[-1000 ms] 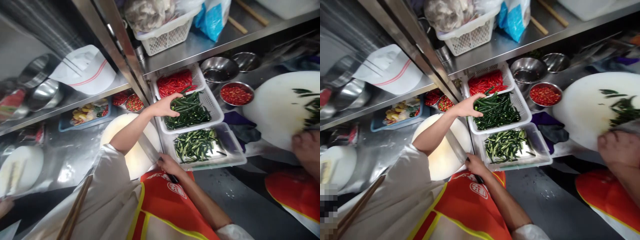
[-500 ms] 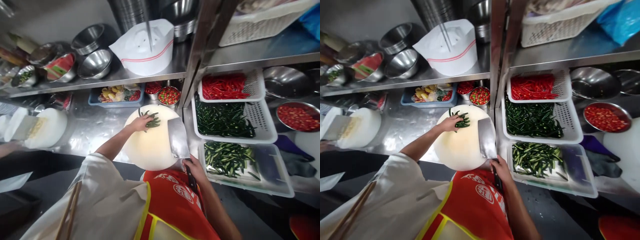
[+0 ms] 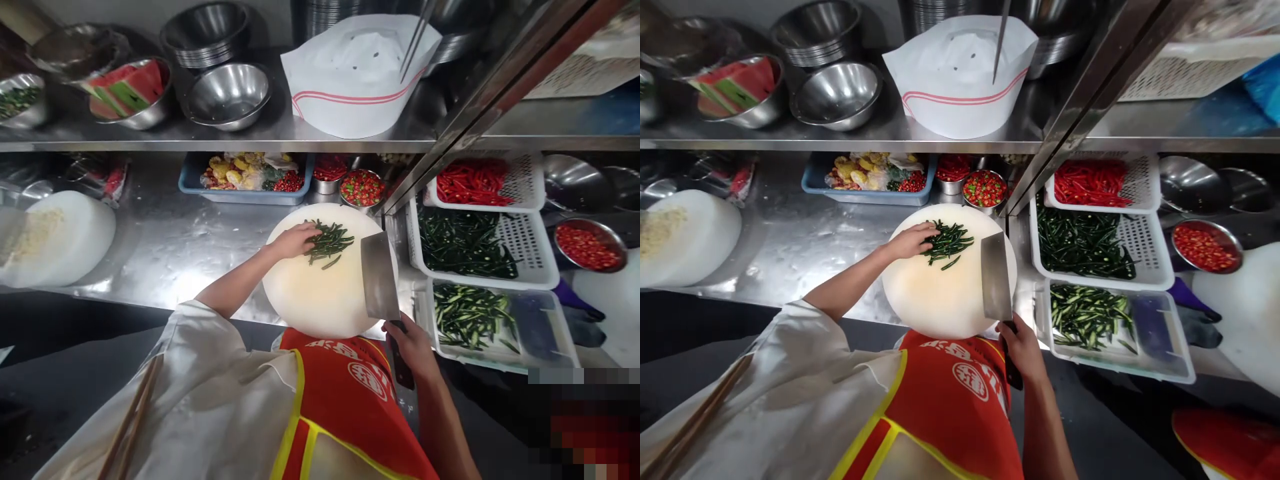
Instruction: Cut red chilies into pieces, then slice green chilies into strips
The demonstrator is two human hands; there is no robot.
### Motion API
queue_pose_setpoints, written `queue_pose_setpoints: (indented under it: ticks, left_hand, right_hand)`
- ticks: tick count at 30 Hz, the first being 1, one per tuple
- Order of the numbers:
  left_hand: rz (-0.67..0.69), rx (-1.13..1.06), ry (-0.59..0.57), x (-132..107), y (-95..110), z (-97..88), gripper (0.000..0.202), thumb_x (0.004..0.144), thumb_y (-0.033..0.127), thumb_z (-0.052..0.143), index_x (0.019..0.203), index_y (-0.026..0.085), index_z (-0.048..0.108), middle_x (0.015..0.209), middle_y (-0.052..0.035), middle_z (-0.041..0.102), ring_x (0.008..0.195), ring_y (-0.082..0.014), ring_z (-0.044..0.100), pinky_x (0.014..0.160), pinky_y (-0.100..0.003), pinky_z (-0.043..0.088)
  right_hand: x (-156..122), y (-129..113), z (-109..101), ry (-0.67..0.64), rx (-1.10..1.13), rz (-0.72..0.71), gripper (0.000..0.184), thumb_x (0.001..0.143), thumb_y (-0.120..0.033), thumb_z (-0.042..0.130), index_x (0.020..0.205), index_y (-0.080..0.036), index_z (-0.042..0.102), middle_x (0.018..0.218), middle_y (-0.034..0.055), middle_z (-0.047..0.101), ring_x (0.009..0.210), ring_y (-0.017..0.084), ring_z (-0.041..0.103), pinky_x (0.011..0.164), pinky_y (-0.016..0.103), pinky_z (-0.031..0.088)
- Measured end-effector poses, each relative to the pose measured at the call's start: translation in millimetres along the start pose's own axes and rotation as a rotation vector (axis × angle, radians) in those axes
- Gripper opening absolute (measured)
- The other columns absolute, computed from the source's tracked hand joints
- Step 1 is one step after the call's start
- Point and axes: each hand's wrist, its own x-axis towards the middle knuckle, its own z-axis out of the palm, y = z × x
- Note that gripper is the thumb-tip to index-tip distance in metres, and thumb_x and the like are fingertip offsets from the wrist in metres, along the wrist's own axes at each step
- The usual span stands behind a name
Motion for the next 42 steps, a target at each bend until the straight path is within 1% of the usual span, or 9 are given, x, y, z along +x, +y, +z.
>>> queue_pose_setpoints:
  ticks: [5, 8, 11, 14, 19, 25, 36, 39, 42]
  left_hand:
    - [-0.363, -0.039, 0.202, 11.5, -9.1, 0.9, 0.034, 0.092, 0.035, 0.052, 0.120, 0.019, 0.063, 0.114, -0.0085, 0.064, 0.101, -0.0208, 0.063, 0.093, -0.032, 0.048]
    - [-0.198, -0.005, 0.231, 14.4, 21.2, 13.0, 0.027, 0.092, 0.038, 0.053, 0.105, 0.019, 0.068, 0.106, -0.0081, 0.066, 0.100, -0.0221, 0.062, 0.091, -0.033, 0.048]
    - [-0.013, 0.023, 0.101, 2.2, 64.1, 40.4, 0.027, 0.096, 0.032, 0.046, 0.094, 0.018, 0.070, 0.100, -0.0090, 0.066, 0.096, -0.0230, 0.063, 0.086, -0.033, 0.049]
    - [-0.055, 0.081, -0.031, -16.1, 92.5, 77.2, 0.027, 0.093, 0.017, 0.043, 0.101, 0.015, 0.069, 0.103, -0.0127, 0.065, 0.090, -0.0239, 0.064, 0.080, -0.034, 0.051]
    - [-0.015, 0.085, 0.039, -32.9, 101.9, 122.0, 0.033, 0.093, 0.012, 0.039, 0.110, 0.019, 0.068, 0.109, -0.0092, 0.063, 0.104, -0.0227, 0.059, 0.091, -0.034, 0.050]
    - [0.077, 0.011, 0.186, -36.1, 107.5, 142.5, 0.036, 0.098, 0.017, 0.036, 0.109, 0.018, 0.069, 0.116, -0.0097, 0.064, 0.114, -0.0204, 0.055, 0.103, -0.035, 0.045]
    - [0.223, -0.099, 0.155, -17.0, 112.9, 141.3, 0.034, 0.100, 0.025, 0.036, 0.103, 0.017, 0.070, 0.110, -0.0113, 0.066, 0.107, -0.0188, 0.059, 0.099, -0.033, 0.047]
    - [0.215, -0.037, 0.152, 7.9, 109.6, 118.8, 0.036, 0.100, 0.028, 0.036, 0.100, 0.018, 0.070, 0.111, -0.0115, 0.065, 0.109, -0.0210, 0.057, 0.101, -0.036, 0.044]
    - [0.028, 0.071, 0.287, 43.8, 93.4, 80.3, 0.035, 0.094, 0.042, 0.049, 0.114, 0.019, 0.068, 0.132, -0.0137, 0.055, 0.128, -0.0299, 0.044, 0.113, -0.050, 0.030]
  right_hand:
    - [-21.5, -1.9, 2.5, 0.079, -0.138, -0.036, 0.028, 0.083, -0.048, 0.052, 0.085, -0.021, 0.058, 0.059, -0.0019, 0.059, 0.054, 0.016, 0.053, 0.053, 0.026, 0.040]
    - [-29.7, 5.6, 3.5, 0.106, -0.150, -0.008, 0.032, 0.084, -0.052, 0.052, 0.090, -0.021, 0.059, 0.059, -0.0019, 0.060, 0.053, 0.016, 0.053, 0.053, 0.027, 0.041]
    - [-26.9, 12.2, 2.3, 0.060, -0.155, 0.009, 0.035, 0.084, -0.054, 0.051, 0.094, -0.022, 0.058, 0.061, -0.0016, 0.062, 0.055, 0.017, 0.056, 0.054, 0.027, 0.042]
    - [-11.6, 11.3, -3.6, 0.039, -0.226, 0.020, 0.035, 0.084, -0.055, 0.050, 0.094, -0.022, 0.054, 0.065, 0.0001, 0.065, 0.059, 0.020, 0.061, 0.058, 0.029, 0.044]
    - [12.2, 2.7, -22.8, -0.004, -0.387, -0.051, 0.024, 0.088, -0.045, 0.042, 0.094, -0.022, 0.049, 0.066, 0.0026, 0.066, 0.066, 0.022, 0.065, 0.064, 0.031, 0.043]
    - [8.1, 0.8, -50.3, -0.229, -0.767, -0.232, 0.026, 0.098, -0.037, 0.030, 0.106, -0.021, 0.049, 0.083, 0.0075, 0.070, 0.072, 0.021, 0.064, 0.062, 0.029, 0.032]
    - [-13.3, -9.0, -59.4, -0.185, -1.006, -0.154, 0.023, 0.097, -0.030, 0.038, 0.112, -0.018, 0.050, 0.079, 0.0103, 0.070, 0.069, 0.023, 0.064, 0.058, 0.030, 0.023]
    - [-12.3, -2.4, -54.3, -0.090, -0.919, -0.103, 0.021, 0.097, -0.031, 0.038, 0.109, -0.019, 0.050, 0.080, 0.0096, 0.070, 0.073, 0.023, 0.065, 0.061, 0.029, 0.027]
    - [-10.6, 3.6, -45.1, -0.034, -0.840, -0.072, 0.019, 0.097, -0.033, 0.039, 0.104, -0.020, 0.050, 0.081, 0.0091, 0.069, 0.074, 0.022, 0.065, 0.061, 0.028, 0.029]
